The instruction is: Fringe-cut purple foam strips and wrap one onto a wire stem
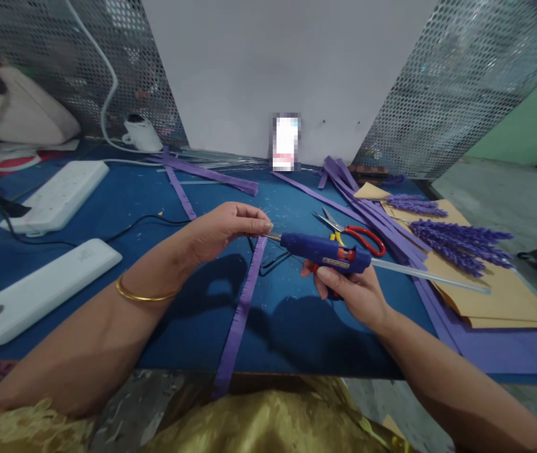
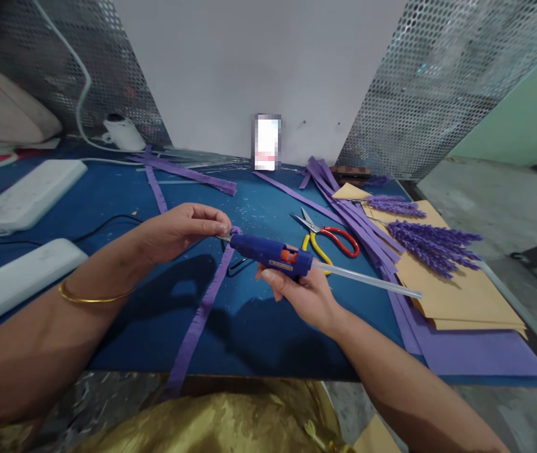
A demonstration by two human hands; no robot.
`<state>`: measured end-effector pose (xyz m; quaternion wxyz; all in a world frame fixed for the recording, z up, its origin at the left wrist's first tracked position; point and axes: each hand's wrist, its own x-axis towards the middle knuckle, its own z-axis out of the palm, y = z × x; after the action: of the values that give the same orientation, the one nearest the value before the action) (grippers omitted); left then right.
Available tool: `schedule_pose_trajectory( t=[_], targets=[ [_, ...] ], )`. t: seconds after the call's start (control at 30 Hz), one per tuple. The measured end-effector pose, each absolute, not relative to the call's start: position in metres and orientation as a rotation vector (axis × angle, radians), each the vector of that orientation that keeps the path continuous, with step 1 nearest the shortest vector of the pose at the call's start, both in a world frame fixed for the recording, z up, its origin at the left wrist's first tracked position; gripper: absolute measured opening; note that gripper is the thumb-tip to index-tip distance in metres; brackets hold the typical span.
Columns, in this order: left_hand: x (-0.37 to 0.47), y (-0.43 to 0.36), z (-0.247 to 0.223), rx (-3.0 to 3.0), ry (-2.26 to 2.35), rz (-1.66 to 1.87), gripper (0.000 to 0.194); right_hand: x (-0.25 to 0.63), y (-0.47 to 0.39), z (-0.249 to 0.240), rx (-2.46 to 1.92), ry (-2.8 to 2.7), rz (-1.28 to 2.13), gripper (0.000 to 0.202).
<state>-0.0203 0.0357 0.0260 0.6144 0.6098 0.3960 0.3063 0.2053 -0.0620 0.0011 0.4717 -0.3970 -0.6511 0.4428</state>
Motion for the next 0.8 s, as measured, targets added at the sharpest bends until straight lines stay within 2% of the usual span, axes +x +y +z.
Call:
schedule_pose_trajectory(
  t=[0.3,0.53,0.7,0.8],
  targets=[
    [-0.023,0.037,0.025,1.486,0.882,0.658,0.012,0.204,-0.062,0.0,-0.97,-1.592,1.109,0.039],
    [-0.025,0.034,0.027,1.534,0.805,0.581,0.019,0.205,-0.062,0.001,-0.974,-1.61,1.1,0.039],
    [-0.033,0.04,0.035,1.31,0.73,0.734,0.021,0.204,-0.062,0.0,-0.975,-1.563,1.125,0.039],
    [-0.041,0.052,0.037,1.041,0.728,0.888,0.014,0.205,-0.062,-0.002,-0.96,-1.558,1.132,0.036]
  ],
)
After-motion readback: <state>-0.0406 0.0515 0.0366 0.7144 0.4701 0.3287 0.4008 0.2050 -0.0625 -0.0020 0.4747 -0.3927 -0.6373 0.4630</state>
